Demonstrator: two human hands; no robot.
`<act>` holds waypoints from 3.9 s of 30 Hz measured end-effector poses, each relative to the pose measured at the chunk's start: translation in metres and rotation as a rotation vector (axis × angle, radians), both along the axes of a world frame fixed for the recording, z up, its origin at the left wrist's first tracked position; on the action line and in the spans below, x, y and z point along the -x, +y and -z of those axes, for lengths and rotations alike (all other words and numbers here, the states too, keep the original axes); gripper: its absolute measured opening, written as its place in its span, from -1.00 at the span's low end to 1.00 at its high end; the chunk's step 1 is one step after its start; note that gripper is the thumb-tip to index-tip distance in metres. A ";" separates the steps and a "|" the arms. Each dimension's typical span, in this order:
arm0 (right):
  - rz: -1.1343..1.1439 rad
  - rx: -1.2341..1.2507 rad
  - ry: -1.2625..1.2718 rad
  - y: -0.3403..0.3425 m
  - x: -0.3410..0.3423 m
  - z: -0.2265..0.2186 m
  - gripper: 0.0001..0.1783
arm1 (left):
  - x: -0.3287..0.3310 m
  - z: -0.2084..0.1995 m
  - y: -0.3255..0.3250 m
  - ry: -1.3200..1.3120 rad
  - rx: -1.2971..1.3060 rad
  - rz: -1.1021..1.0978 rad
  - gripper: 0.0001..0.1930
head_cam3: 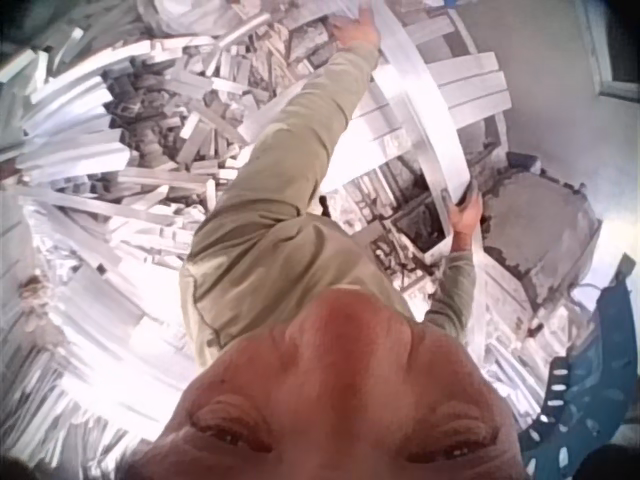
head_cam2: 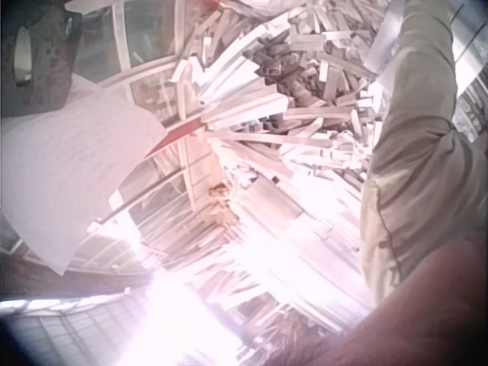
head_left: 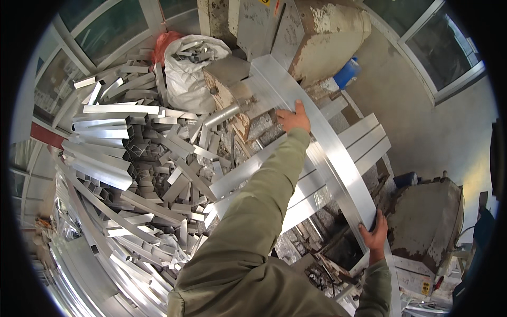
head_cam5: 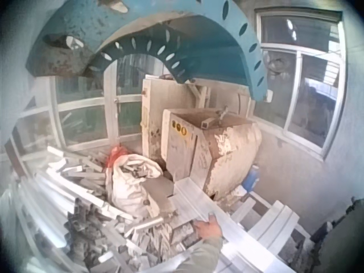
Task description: The person repeatedly loads long silver metal profiles into a cutting machine, measures them with a tape measure, operates the machine to cut, and stacks the cut pieces. The process is repeated multiple times in a cluttered workshop.
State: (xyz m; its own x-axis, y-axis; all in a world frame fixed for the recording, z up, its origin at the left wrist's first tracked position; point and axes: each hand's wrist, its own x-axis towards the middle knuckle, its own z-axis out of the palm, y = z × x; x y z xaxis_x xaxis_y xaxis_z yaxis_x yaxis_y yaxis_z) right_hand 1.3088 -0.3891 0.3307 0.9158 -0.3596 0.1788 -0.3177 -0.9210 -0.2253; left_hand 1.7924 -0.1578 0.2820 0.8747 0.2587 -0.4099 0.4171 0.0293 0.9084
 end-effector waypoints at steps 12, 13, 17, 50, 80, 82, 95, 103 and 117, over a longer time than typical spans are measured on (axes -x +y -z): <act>-0.088 0.063 0.105 0.100 -0.221 -0.029 0.24 | -0.037 0.033 0.020 0.059 -0.175 0.289 0.38; -0.048 0.029 0.153 0.109 -0.233 -0.035 0.23 | -0.036 0.031 0.021 0.072 -0.167 0.306 0.37; -0.018 -0.017 0.146 0.107 -0.226 -0.046 0.20 | -0.034 0.022 0.040 0.064 -0.085 0.354 0.30; -0.011 -0.011 0.101 0.099 -0.233 -0.030 0.19 | -0.120 -0.063 0.207 -0.763 -0.332 0.320 -0.27; 0.005 -0.076 0.134 0.104 -0.230 -0.047 0.14 | -0.120 -0.023 0.165 -0.743 -0.632 0.426 -0.30; -0.003 -0.068 0.122 0.103 -0.229 -0.047 0.15 | -0.119 -0.022 0.160 -0.731 -0.680 0.434 -0.29; -0.014 -0.060 0.010 0.079 -0.193 -0.034 0.09 | -0.007 -0.062 0.102 -1.479 -0.787 0.837 -0.02; 0.022 -0.116 -0.033 0.089 -0.189 -0.031 0.00 | 0.136 -0.071 -0.018 -1.333 -0.932 1.579 0.31; 0.767 0.729 -0.617 -0.072 0.191 -0.185 -0.24 | 0.152 -0.091 -0.018 -1.259 -1.076 1.585 0.23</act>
